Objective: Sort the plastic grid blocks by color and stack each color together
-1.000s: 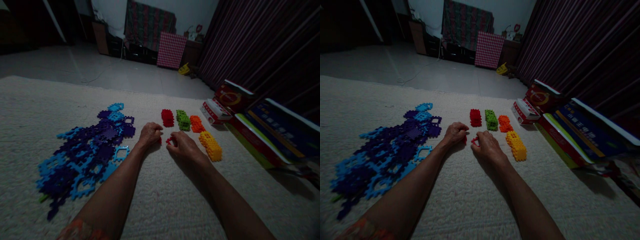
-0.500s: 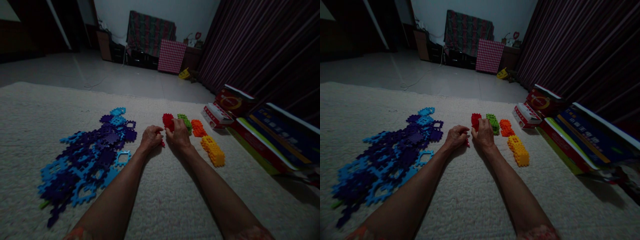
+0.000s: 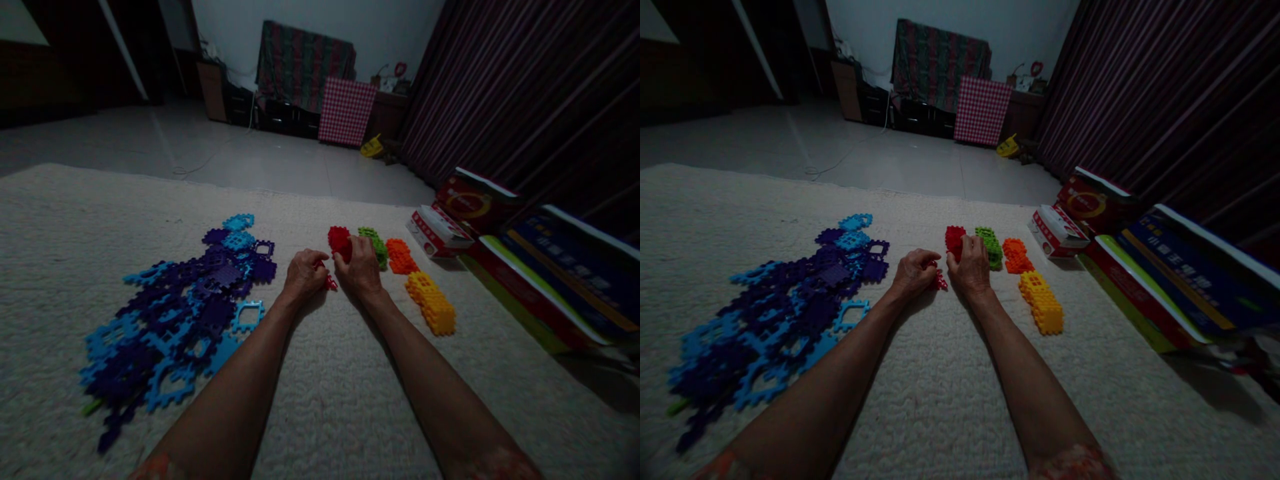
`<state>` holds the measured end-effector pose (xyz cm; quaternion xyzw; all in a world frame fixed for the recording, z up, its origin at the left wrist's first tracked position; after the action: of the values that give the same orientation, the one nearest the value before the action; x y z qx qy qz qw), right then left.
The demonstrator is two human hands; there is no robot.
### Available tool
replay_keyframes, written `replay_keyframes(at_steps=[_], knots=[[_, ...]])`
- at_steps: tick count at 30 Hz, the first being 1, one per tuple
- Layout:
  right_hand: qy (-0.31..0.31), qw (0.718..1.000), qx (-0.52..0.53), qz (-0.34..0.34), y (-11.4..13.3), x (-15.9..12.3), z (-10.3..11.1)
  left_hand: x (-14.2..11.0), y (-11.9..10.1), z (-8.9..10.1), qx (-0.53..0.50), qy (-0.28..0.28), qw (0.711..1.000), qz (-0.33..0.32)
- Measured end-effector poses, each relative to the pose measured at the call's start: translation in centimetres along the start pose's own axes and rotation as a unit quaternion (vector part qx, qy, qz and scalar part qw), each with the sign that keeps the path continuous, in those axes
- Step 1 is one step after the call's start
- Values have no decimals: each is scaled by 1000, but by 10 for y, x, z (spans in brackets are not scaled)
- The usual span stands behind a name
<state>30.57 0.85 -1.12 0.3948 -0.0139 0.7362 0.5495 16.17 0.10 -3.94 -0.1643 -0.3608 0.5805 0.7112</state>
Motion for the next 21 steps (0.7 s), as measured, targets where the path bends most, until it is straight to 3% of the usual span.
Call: replay_keyframes(at_steps=[8,14,18,21], knots=[[3,1000,17,5,6,0,18,-1,2,0,0,-2,1000,4],[104,973,174,112,35,-28,12,0,4,1,-10,-10,1000,9],[169,962,172,127,41,-47,-2,0,6,1,-13,-20,1000,14],[181,963,156,126,40,-51,-6,0,7,-1,-9,-19,1000,14]])
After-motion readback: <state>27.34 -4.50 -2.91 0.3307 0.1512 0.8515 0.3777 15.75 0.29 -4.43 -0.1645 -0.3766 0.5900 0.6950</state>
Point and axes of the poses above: each hand's wrist, its own x-axis towards the middle knuckle, its own z-axis out of the back of the hand, y = z × x, the point moved 9 cm from there along x, towards the middle knuckle, and after that the axes turned 6 degrees about x, right-handed, at the moved point
